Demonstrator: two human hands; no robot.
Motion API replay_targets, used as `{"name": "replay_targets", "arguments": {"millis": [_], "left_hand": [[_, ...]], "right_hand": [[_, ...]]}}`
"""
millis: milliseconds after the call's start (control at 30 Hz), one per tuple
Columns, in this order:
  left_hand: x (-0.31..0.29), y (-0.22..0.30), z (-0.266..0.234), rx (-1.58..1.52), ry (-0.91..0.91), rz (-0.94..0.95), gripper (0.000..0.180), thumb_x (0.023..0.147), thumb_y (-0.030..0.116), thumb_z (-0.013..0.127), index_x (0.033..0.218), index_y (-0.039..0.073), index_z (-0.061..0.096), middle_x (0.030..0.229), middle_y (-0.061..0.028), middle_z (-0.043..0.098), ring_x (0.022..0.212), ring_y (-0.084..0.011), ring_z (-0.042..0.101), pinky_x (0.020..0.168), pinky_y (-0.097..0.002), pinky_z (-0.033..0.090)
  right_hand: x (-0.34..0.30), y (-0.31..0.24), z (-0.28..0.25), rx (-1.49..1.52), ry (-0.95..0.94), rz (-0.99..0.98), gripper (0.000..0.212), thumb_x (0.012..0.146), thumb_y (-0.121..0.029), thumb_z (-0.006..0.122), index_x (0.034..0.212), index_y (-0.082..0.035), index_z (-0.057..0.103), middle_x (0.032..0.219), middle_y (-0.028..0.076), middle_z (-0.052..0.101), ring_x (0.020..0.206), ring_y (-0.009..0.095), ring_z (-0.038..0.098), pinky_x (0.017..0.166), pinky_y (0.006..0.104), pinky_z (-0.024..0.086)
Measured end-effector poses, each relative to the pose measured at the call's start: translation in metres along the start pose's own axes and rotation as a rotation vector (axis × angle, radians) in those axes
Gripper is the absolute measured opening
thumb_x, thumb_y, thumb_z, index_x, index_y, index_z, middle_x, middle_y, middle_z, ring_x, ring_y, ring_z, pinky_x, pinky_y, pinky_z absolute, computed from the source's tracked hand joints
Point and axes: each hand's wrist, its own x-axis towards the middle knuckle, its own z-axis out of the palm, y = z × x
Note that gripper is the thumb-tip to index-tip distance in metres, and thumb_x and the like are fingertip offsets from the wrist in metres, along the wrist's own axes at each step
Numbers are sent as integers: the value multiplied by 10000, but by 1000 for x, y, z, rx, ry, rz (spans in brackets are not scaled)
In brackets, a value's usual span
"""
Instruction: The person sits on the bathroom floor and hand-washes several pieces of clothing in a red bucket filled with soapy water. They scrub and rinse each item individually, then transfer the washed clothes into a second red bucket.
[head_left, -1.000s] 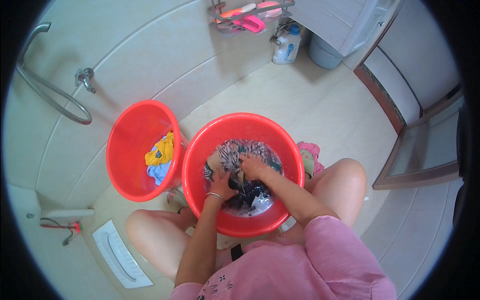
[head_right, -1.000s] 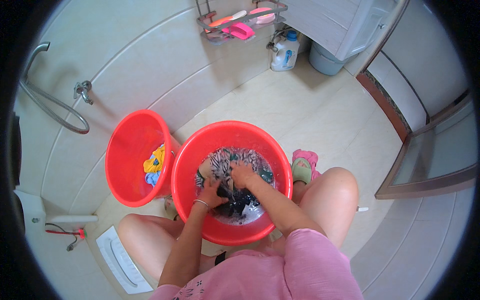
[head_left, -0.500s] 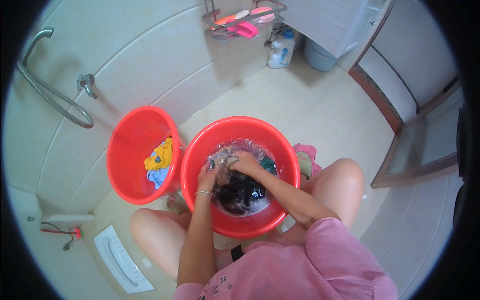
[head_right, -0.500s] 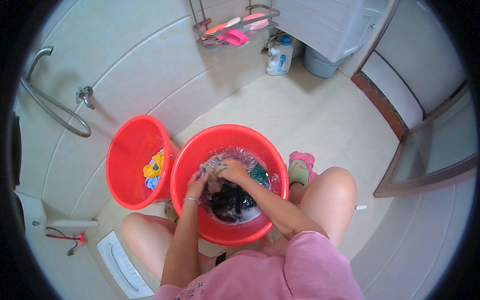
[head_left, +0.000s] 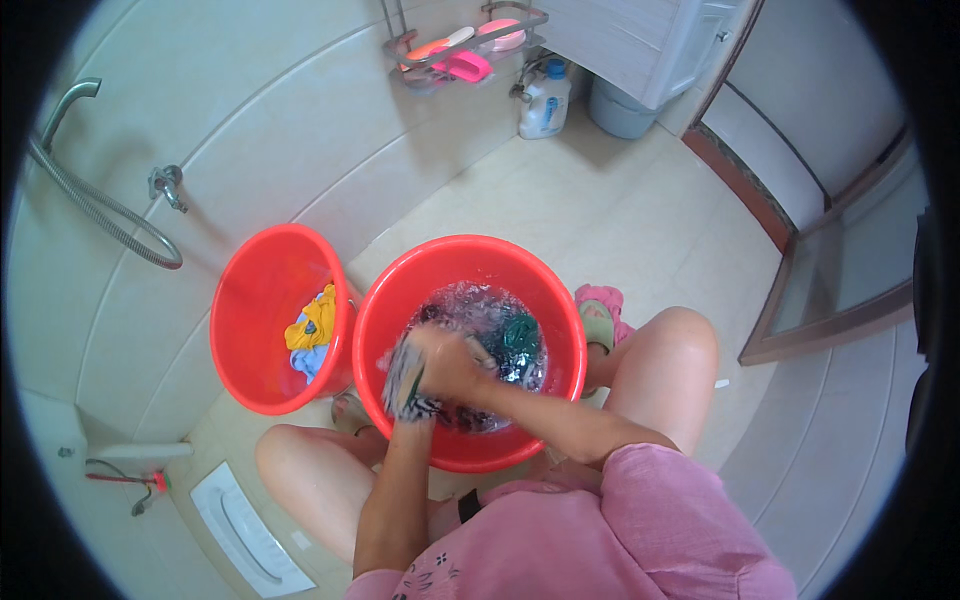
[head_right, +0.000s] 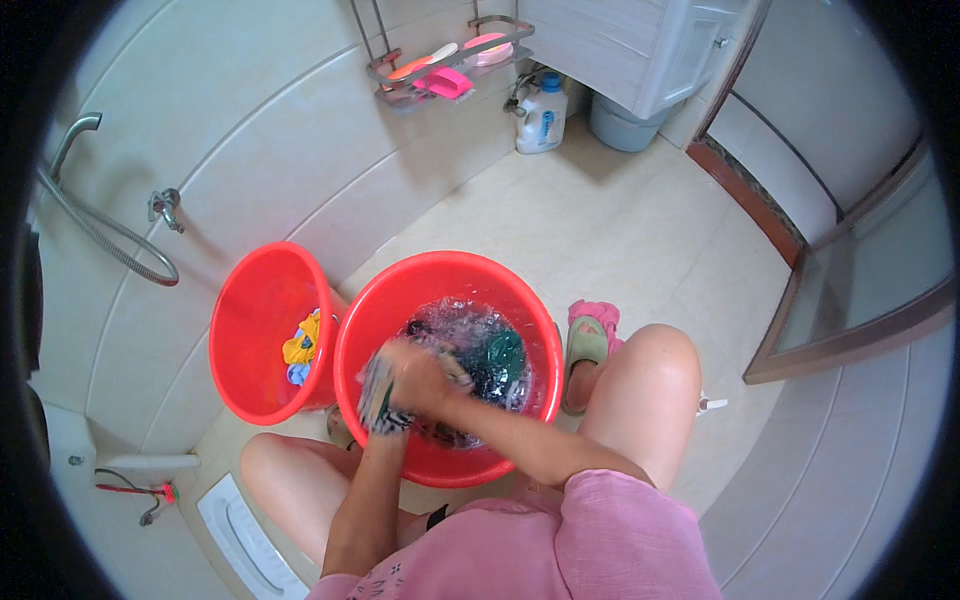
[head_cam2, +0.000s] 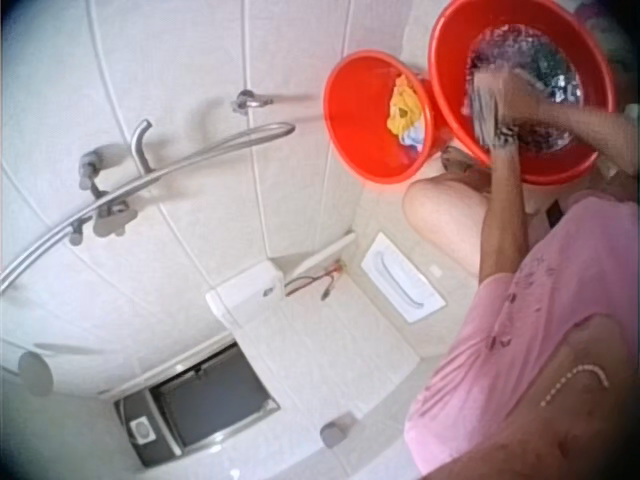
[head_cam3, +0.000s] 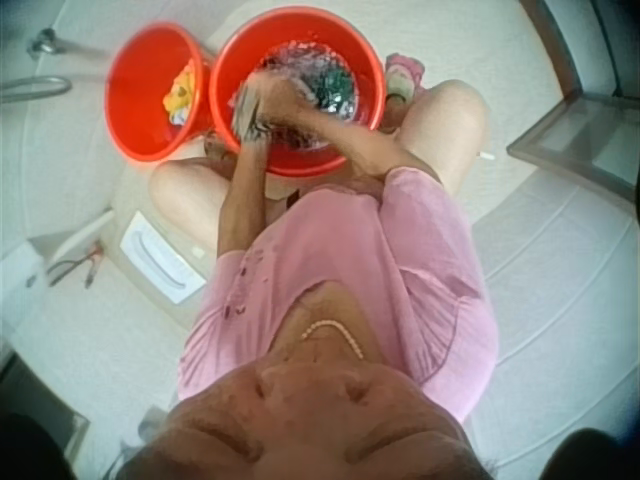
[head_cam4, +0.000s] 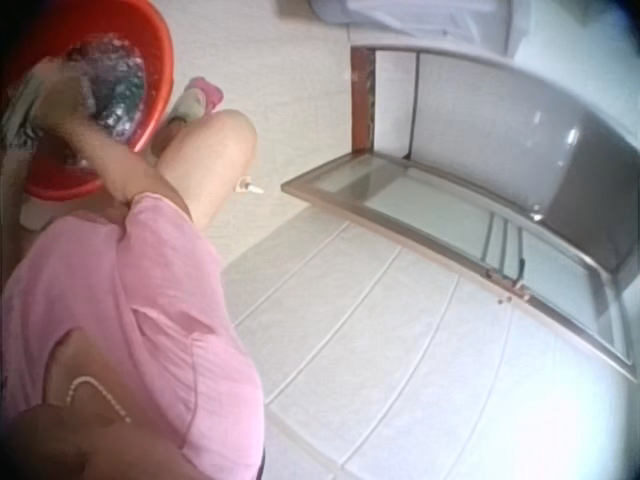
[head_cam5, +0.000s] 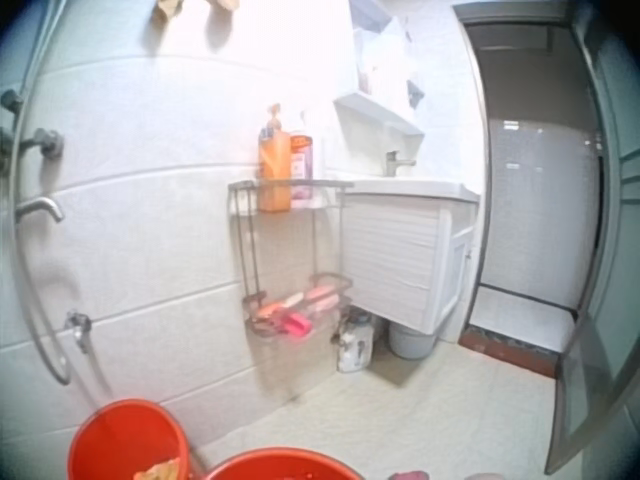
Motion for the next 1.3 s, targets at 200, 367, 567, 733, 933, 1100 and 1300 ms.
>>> {"name": "replay_targets", "arguments": {"millis": [200,367,567,733,933,1100,1300], "left_hand": [[18,-2,33,114,47,-10,364,953,374,435,1168,115,573,1077,-61,649,978,-204,621,858,-373,508],[51,27,-36,31,-523,11,382,958,378,431,1171,95,575,1131,-65,631,1026,-206,600,900,-347,487],[35,-6,-47,156,-128,-19,365,952,305,448,1233,90,541,1171,-56,608,1044,-174,578,886,-308,473],[16,-3,-5,559,87,156,390,943,308,513,1264,87,512,1136,-53,626,1038,-181,591,864,-315,488],[29,44,-21,1697,480,434,498,761,258,694,1191,33,582,1124,-177,582,1061,-296,570,920,-379,448],[51,14,-45,1845,277,457,626,727,323,732,1249,34,542,1399,-241,335,1288,-350,376,1041,-372,356],[52,-21,-52,1974,-21,-235,777,728,425,724,1360,69,446,1515,-244,97,1395,-354,193,1105,-370,271]], "right_hand": [[18,88,-22,45,86,723,381,636,-122,674,1001,-23,624,859,242,649,825,335,665,730,405,513],[-19,9,10,190,175,258,324,663,-113,604,973,-20,604,800,246,626,788,392,637,724,416,503],[-10,-10,11,43,-17,174,295,674,-216,698,833,-34,528,786,221,597,783,418,605,687,497,474],[24,88,-44,-416,170,375,185,725,-118,640,827,-43,504,844,202,589,771,421,597,650,522,480],[37,101,-78,-495,9,41,277,609,-68,667,863,-64,555,893,130,584,894,333,569,751,461,475],[15,107,-38,-727,-604,245,424,685,-180,669,1100,-100,645,1220,105,509,1173,327,433,957,544,352],[-45,139,10,-846,-1111,516,492,740,-268,684,1207,-130,610,1411,95,372,1344,349,264,1067,554,229]]}}
